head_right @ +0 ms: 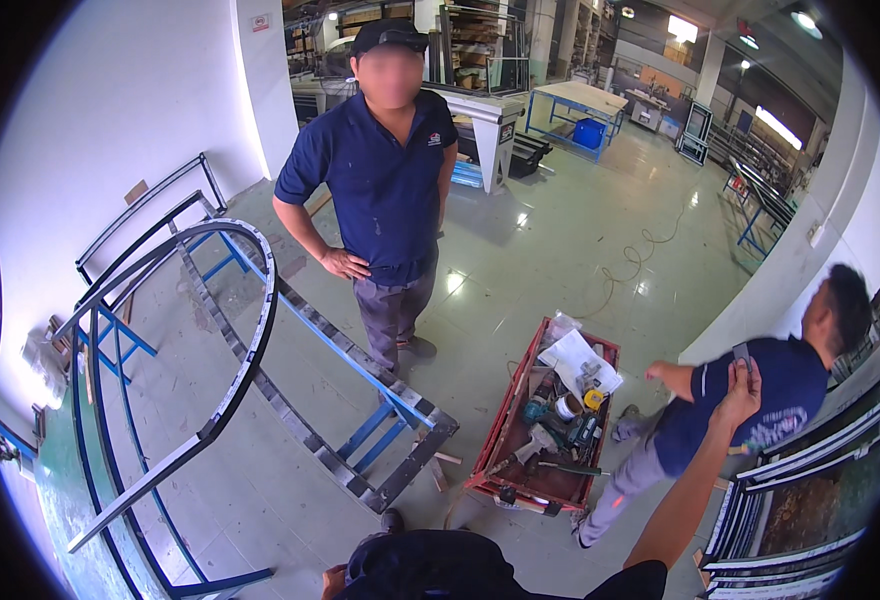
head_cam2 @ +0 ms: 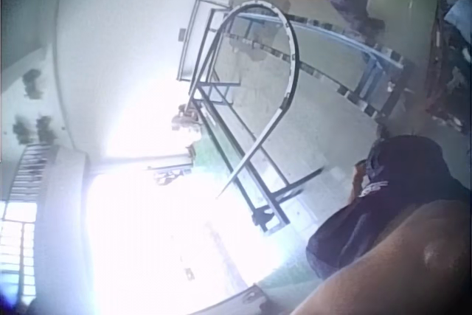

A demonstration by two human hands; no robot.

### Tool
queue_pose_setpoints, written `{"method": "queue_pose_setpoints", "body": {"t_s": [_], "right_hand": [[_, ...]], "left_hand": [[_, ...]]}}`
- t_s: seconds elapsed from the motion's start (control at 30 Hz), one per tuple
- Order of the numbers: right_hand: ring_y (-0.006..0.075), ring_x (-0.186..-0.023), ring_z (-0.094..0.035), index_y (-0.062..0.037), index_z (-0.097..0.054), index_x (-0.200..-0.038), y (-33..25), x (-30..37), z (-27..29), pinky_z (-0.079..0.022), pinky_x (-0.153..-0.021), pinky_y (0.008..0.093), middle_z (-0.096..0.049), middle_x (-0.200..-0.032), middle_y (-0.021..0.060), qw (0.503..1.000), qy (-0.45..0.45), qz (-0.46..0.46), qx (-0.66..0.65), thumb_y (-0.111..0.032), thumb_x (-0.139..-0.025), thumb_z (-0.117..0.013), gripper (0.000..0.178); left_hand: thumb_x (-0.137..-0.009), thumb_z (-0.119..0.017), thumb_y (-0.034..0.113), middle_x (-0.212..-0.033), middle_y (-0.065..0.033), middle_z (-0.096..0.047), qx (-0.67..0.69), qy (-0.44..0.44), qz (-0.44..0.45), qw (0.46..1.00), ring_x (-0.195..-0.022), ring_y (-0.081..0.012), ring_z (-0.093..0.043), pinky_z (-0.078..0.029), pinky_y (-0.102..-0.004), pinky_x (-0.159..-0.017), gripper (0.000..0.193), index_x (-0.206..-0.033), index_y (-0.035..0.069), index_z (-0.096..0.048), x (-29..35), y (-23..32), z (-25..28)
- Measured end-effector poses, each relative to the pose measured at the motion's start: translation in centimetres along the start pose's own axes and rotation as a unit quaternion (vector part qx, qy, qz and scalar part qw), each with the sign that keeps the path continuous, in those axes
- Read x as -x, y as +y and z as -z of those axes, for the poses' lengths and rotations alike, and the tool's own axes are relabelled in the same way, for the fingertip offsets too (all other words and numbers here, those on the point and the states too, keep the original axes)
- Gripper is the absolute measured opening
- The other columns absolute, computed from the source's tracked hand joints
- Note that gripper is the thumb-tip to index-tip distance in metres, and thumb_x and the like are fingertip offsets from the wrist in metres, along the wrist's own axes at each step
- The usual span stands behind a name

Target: The person hammers a metal corner connector on a wooden block, fastens it into a curved window frame segment with a pneumatic driver, and joins frame sections together. The person then handles and fits a rubber piece onto a window frame assembly on a worktable alongside a coworker.

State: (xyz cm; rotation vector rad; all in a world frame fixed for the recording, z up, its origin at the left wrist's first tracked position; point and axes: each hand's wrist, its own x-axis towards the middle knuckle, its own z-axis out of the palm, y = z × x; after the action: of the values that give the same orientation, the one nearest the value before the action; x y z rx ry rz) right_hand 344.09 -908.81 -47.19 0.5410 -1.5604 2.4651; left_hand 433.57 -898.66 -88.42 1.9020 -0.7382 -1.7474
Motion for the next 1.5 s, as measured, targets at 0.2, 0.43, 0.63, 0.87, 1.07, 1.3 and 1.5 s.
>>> {"method": "queue_pose_setpoints", "body": {"t_s": [0.2, 0.43, 0.63, 0.87, 1.07, 1.3, 1.5], "right_hand": [[0.0212, -0.108, -0.072, 0.0084, -0.068, -0.128, -0.6, -0.1, 0.4, -0.063, -0.099, 0.0297, -0.071, -0.122, 0.0147, 1.0, 0.016, -0.004, 0.018, -0.002, -0.098, -0.079, 0.034], [0.0208, -0.101, -0.073, 0.0091, -0.069, -0.122, -1.9, 1.8, -0.4, -0.065, -0.094, 0.0304, -0.073, -0.112, 0.0137, 1.0, 0.011, 0.008, -0.007, -0.001, -0.096, -0.081, 0.03], [0.0157, -0.098, -0.072, 0.0034, -0.071, -0.128, -2.6, 3.1, -0.8, -0.063, -0.09, 0.028, -0.072, -0.107, 0.0075, 0.999, 0.021, -0.006, 0.027, -0.007, -0.097, -0.082, 0.035], [0.014, -0.1, -0.07, 0.0001, -0.073, -0.132, -3.0, 2.7, 0.2, -0.059, -0.089, 0.0281, -0.075, -0.114, 0.0056, 0.996, 0.02, 0.001, 0.09, -0.01, -0.097, -0.082, 0.038], [0.0113, -0.092, -0.069, 0.0013, -0.075, -0.126, -3.2, 2.3, 1.8, -0.059, -0.082, 0.0273, -0.073, -0.103, 0.0029, 0.995, 0.045, 0.023, 0.085, -0.014, -0.096, -0.085, 0.035], [0.0163, -0.098, -0.07, 0.0009, -0.075, -0.124, -4.0, 3.5, 0.4, -0.058, -0.084, 0.0305, -0.077, -0.111, 0.0072, 0.993, 0.056, -0.01, 0.1, -0.017, -0.095, -0.087, 0.036], [0.0167, -0.099, -0.07, -0.0007, -0.076, -0.125, -4.6, 2.9, 1.9, -0.057, -0.084, 0.0312, -0.077, -0.111, 0.0063, 0.993, 0.059, -0.004, 0.098, -0.018, -0.095, -0.086, 0.036]], "left_hand": [[-0.106, -0.065, 0.022, -0.116, -0.0128, -0.078, -0.074, -0.021, -0.087, 0.993, -0.098, -0.0247, -0.075, -0.062, -0.0441, -0.087, 0.037, -0.136, 0.003, -0.072, -0.5, 0.2, 0.6], [-0.105, -0.067, 0.02, -0.119, -0.0165, -0.077, 0.052, 0.018, -0.064, 0.996, -0.107, -0.0307, -0.074, -0.062, -0.0477, -0.094, 0.041, -0.14, -0.001, -0.068, -1.3, 1.1, 2.0], [-0.093, -0.075, 0.012, -0.085, -0.0167, -0.075, 0.132, 0.132, 0.003, 0.982, -0.063, -0.026, -0.073, -0.061, -0.0376, -0.054, 0.029, -0.114, -0.008, -0.074, -2.7, 1.9, 2.3], [-0.095, -0.075, 0.013, -0.084, -0.0142, -0.074, 0.109, 0.114, 0.009, 0.987, -0.064, -0.0242, -0.072, -0.06, -0.0373, -0.055, 0.028, -0.115, -0.006, -0.074, -3.4, 3.6, 3.0], [-0.096, -0.075, 0.015, -0.083, -0.0117, -0.074, 0.088, 0.1, 0.016, 0.991, -0.065, -0.0224, -0.071, -0.059, -0.037, -0.056, 0.027, -0.116, -0.004, -0.074, -3.4, 4.4, 3.4], [-0.097, -0.075, 0.016, -0.081, -0.0087, -0.073, 0.066, 0.093, 0.032, 0.993, -0.066, -0.0203, -0.07, -0.057, -0.0366, -0.058, 0.026, -0.116, -0.002, -0.075, -2.4, 4.7, 3.7], [-0.096, -0.079, 0.015, -0.085, -0.0102, -0.074, 0.091, 0.08, 0.053, 0.991, -0.072, -0.0215, -0.071, -0.059, -0.0363, -0.063, 0.031, -0.119, -0.004, -0.074, -3.1, 5.4, 3.3]]}}
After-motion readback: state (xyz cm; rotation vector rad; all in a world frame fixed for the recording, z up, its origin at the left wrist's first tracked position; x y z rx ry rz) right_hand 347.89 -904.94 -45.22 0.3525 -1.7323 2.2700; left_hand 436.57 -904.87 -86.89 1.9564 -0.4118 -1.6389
